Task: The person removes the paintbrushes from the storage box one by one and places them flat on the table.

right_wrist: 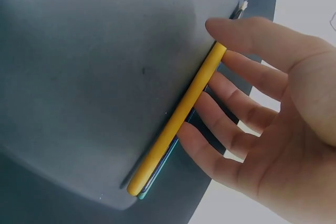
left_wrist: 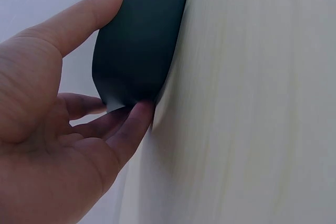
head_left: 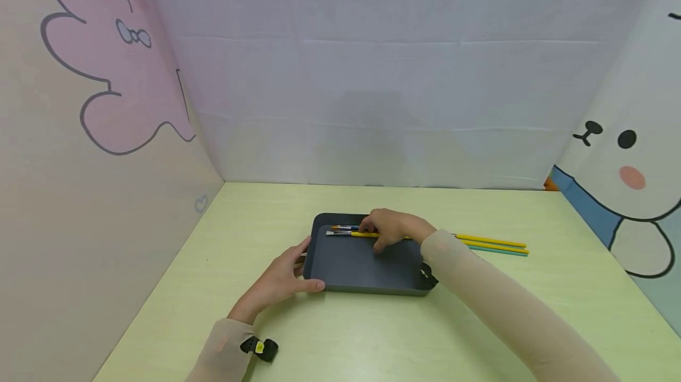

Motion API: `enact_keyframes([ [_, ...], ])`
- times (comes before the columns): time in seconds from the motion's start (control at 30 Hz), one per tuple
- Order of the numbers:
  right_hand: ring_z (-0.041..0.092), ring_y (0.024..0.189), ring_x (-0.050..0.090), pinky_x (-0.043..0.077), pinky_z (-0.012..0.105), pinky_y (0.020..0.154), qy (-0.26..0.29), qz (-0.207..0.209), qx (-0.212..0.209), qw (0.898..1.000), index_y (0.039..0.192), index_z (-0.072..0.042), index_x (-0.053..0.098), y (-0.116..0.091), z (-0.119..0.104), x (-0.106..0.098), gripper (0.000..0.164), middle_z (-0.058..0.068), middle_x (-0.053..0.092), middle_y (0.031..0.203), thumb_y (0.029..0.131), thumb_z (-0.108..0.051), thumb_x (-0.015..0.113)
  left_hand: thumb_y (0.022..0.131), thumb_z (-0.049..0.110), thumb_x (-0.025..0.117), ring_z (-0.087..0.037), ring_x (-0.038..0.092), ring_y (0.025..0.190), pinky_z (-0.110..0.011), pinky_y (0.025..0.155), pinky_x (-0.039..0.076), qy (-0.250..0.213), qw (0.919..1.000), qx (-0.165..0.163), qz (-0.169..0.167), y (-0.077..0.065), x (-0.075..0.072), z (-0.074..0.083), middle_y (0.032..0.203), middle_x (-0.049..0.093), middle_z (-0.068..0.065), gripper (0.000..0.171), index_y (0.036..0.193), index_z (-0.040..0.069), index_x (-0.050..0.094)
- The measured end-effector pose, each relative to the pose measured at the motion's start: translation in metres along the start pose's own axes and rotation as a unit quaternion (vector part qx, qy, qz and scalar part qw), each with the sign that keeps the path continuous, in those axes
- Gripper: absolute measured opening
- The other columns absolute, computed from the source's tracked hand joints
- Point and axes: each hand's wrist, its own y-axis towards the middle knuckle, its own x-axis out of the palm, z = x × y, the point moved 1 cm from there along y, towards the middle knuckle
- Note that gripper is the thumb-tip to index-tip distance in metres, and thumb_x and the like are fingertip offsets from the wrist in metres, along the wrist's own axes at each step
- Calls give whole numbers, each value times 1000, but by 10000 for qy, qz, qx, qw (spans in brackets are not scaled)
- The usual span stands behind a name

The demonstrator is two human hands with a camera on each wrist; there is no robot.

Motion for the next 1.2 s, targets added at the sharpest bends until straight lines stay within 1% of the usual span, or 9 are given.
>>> enact_keyframes([
  [0.2,26,115,64,58,40,98,5,-9,85,10000,141,-9,67,-1,0,0,54,11,68,127,90,-8,83,82,32,95,-37,51,145,-52,117,48,-19,10000,25,-39,-1,0,0,167,39,-16,116,171,17,23],
  [0.4,23,107,63,58,38,93,74,-20,186,9998,137,-11,69,0,1,2,51,9,68,122,88,-4,83,81,33,96,-36,52,144,-51,117,48,18,10000,-8,-4,0,0,0,166,40,-15,116,171,18,24],
  [0.53,21,102,62,58,35,90,26,-10,136,9999,132,-12,71,1,1,3,49,7,69,117,87,0,83,80,35,97,-35,52,144,-49,117,49,63,9999,-67,53,0,0,-1,166,41,-13,118,171,17,24],
  [0.63,21,103,63,58,34,90,-33,8,75,10000,131,-13,72,2,1,3,49,5,69,115,86,4,82,81,34,96,-36,52,144,-50,117,49,38,10000,-28,32,0,0,-2,166,40,-14,118,171,16,23],
  [0.73,22,104,64,59,34,89,5,51,41,10000,131,-14,73,1,1,4,52,5,69,115,85,9,80,82,33,96,-37,52,144,-50,117,49,4,10000,2,6,0,-1,-2,166,40,-15,117,171,16,23],
  [0.97,20,104,63,60,34,88,371,132,199,9990,128,-18,74,0,3,7,58,2,69,112,84,18,72,81,31,96,-36,52,143,-50,117,49,36,10000,-37,76,0,-1,0,166,40,-14,116,171,16,24],
  [1.2,19,101,63,60,33,87,302,236,144,9992,124,-19,75,2,5,8,57,4,69,111,83,21,69,81,30,96,-37,52,143,-51,117,49,-31,10000,-10,69,1,-2,0,166,41,-15,115,171,16,25],
])
